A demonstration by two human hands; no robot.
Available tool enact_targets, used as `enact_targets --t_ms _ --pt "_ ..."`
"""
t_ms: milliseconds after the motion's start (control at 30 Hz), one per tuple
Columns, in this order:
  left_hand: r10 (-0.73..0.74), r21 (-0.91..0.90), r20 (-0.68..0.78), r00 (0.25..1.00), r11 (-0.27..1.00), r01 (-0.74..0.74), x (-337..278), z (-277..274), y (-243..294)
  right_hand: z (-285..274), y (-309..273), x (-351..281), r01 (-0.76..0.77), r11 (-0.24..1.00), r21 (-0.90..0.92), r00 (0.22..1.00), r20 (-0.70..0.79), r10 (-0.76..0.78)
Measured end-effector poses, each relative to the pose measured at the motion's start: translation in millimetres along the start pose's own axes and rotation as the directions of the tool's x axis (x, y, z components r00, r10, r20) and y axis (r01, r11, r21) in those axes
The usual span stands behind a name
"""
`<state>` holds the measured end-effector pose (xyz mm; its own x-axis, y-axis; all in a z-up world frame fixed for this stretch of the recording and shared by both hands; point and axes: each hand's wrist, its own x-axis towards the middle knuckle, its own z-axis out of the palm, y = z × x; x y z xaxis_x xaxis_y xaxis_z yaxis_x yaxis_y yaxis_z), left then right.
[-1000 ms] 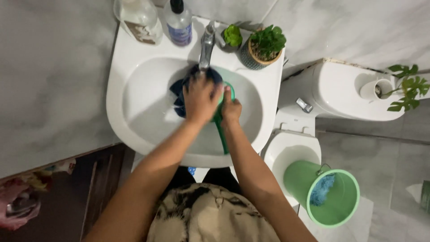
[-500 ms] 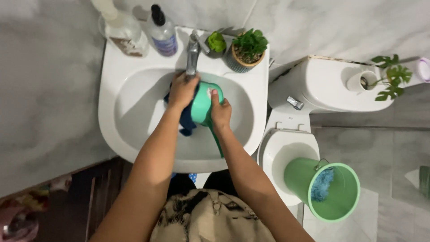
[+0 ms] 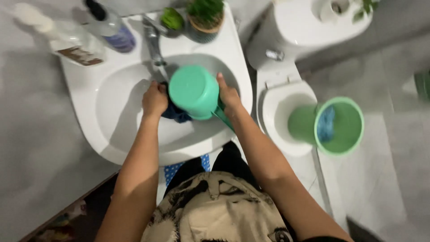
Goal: The person washes a green plastic scoop and a dark blue cloth under running water in a sink. They then rinse a blue mop head in a green bucket filled with water and wring it out. Finally, the person uses the dark blue cloth to wipe the exterior of the green bucket.
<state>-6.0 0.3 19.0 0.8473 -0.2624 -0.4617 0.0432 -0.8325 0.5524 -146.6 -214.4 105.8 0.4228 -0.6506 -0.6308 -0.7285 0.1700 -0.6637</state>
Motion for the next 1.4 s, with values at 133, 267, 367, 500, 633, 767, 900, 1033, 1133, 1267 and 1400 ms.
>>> enact_targets --t_ms 133,267,367,500,633,767,900,1033,1133,1267,1400 --pt "0.201 0.190 0.068 0.977 0.959 -0.211 -53.9 -22.6 44.1 -20.8 -3.6 -15.1 -0.117 0.894 0.432 0.977 0.213 0.025" --pt "0.288 0.011 0.215 0.933 0.955 -0.297 -110.7 -31.6 87.8 -28.0 17.3 0.1 -0.087 0.529 0.844 0.965 0.203 -0.166" --pt "0.304 -0.072 0.378 0.874 0.951 -0.299 -136.3 -14.7 114.2 -41.0 19.5 30.9 -0.139 0.287 0.948 0.988 0.153 -0.026" --pt "0.454 -0.404 0.446 0.771 0.871 -0.279 -191.8 -27.8 184.3 -67.8 4.4 57.9 -0.114 0.210 0.971 0.989 0.130 -0.068" --pt "0.472 -0.440 0.240 0.849 0.832 -0.338 -172.6 35.2 231.5 -121.3 -4.3 120.3 -0.024 0.162 0.986 0.988 0.049 -0.150" --pt "0.342 -0.558 0.099 0.934 0.796 -0.233 -162.7 67.1 312.0 -196.1 -45.4 109.5 -0.004 0.548 0.837 0.987 0.093 -0.134" --pt "0.468 -0.358 -0.126 0.875 0.801 -0.480 -103.0 166.1 341.7 -257.4 -28.6 141.4 0.085 0.829 0.552 0.995 -0.006 -0.099" --pt "0.386 -0.241 -0.152 0.910 0.878 -0.413 -69.0 244.0 362.7 -291.1 12.8 174.3 0.162 0.932 0.323 0.986 -0.030 -0.161" --pt "0.359 -0.227 -0.154 0.921 0.894 -0.386 -68.7 256.5 391.9 -303.3 25.9 184.5 0.195 0.961 0.196 0.981 -0.025 -0.194" --pt "0.335 -0.232 -0.005 0.942 0.916 -0.327 -50.6 279.5 414.9 -308.3 25.7 185.6 0.228 0.969 0.098 0.972 0.032 -0.232" --pt "0.371 -0.351 0.171 0.913 0.888 -0.296 -47.6 276.9 420.3 -303.9 33.2 194.3 0.222 0.967 0.123 0.968 0.088 -0.234"
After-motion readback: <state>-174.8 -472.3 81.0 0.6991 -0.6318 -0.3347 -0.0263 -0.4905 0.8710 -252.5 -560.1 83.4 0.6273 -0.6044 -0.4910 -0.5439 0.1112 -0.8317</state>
